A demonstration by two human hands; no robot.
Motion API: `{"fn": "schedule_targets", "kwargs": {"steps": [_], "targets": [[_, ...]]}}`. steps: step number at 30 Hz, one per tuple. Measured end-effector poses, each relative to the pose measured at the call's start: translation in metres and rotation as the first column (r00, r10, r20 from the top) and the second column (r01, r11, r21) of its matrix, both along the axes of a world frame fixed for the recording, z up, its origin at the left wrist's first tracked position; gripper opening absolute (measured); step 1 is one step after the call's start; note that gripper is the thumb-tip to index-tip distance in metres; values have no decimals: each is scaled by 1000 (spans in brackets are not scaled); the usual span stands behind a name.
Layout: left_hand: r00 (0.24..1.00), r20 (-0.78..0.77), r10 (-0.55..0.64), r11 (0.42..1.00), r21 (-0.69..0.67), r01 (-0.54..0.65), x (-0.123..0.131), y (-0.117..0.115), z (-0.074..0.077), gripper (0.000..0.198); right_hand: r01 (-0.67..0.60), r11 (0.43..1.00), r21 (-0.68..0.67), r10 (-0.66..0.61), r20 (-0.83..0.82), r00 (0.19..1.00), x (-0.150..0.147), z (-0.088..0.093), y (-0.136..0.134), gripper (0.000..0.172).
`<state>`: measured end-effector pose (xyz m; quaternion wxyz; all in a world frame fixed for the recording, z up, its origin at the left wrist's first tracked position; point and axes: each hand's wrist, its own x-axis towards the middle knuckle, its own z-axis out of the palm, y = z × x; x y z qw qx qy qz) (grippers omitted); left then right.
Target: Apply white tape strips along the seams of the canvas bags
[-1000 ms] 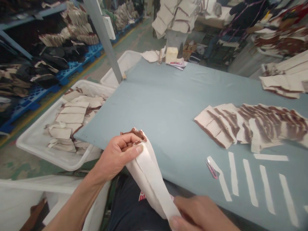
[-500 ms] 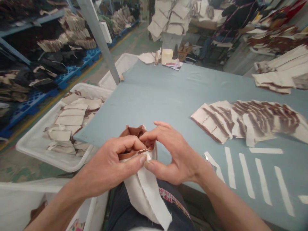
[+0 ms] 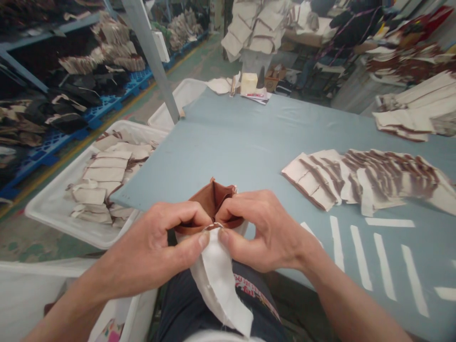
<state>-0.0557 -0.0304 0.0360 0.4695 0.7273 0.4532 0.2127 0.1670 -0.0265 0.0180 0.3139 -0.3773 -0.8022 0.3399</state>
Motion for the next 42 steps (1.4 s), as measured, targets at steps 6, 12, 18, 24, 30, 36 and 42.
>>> {"fn": "schedule_targets", "kwargs": {"steps": [6,12,18,24,30,36,42], "targets": [[998,-61,-27,999,-28,25,4,-2,-2,29,-16,995,100,9,71,997,4,-3,-5,15],[995,51,-84,996,-18,85,1,-1,-11,41,-16,985,169,-19,200,980,6,-3,-8,19],[978,206,35,999,16,-39,8,-1,-36,46,36,980,197,-77,206,975,3,-11,-9,16],[946,300,119,991,-98,-94,10,-8,-49,34,113,955,273,-187,263,947,-2,-20,-14,18],[964,254,84,973,-230,-24,14,-8,-38,20,137,939,317,-223,253,942,-1,-26,-16,19],[996,65,61,988,-144,-51,16,-9,-27,20,115,958,264,-180,235,955,1,-31,-17,19],[999,38,28,991,-135,-22,13,-8,-28,28,94,973,212,-138,203,969,1,-31,-18,18]]}}
